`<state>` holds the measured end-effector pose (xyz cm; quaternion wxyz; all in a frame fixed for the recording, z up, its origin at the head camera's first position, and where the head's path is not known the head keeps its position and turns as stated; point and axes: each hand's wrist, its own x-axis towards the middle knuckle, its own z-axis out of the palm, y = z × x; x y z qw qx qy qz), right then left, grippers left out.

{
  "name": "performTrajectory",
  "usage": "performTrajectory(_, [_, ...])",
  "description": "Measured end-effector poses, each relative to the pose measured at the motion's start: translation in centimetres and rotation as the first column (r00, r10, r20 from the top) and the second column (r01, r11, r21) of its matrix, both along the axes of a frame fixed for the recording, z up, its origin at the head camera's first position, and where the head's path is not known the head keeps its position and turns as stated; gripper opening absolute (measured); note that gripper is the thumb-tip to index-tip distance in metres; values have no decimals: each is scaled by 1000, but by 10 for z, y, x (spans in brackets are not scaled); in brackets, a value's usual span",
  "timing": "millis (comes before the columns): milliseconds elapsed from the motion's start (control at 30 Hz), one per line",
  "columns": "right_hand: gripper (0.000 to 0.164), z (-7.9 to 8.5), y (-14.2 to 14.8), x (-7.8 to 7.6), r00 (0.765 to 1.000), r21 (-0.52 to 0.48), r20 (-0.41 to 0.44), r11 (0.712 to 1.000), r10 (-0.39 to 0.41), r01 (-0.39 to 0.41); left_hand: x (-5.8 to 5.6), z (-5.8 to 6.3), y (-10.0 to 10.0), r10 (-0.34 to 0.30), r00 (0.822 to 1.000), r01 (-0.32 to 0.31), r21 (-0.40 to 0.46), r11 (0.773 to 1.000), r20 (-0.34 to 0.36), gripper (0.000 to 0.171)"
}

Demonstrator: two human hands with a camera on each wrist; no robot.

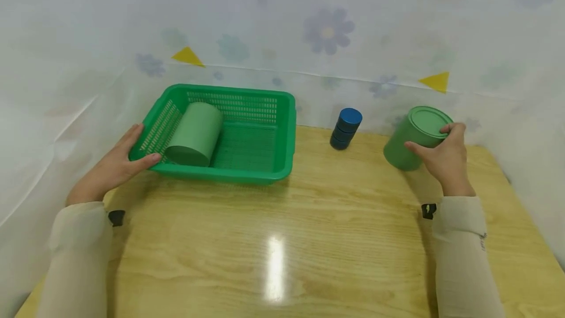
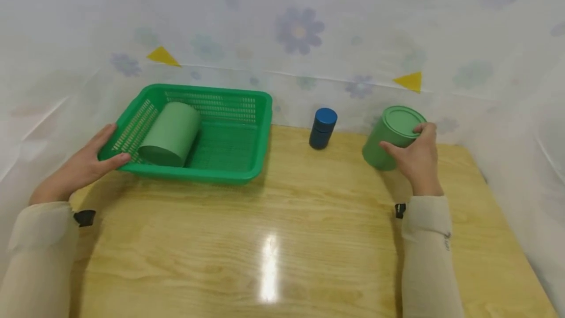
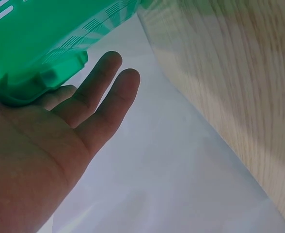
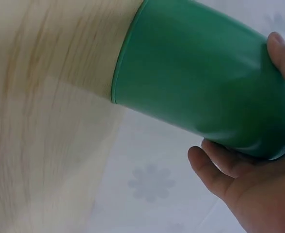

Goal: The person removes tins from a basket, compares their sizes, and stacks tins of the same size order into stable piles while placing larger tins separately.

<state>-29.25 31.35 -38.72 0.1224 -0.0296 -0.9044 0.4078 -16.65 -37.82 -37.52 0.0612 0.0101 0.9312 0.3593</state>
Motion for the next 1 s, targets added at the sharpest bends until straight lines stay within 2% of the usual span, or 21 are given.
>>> performTrajectory(400, [92,2,7,2,997,49,27,996,69,-70,4,2,1,9,1000,-9,23,1000,-9,97])
performTrajectory(667, [80,1,16,5,996,104,-33,992,80,-76,2,0,4,-1,1000,2,10,1000,-21,98])
performTrajectory(767, [81,6,15,7,995,106,-35,990,98,-94,2,0,4,-6,1000,6,3,1000,-22,98])
performTrajectory(1000, [81,30,5,18,984,95,-140,991,111,-98,3,0,2,5,1000,-4,4,1000,-27,99])
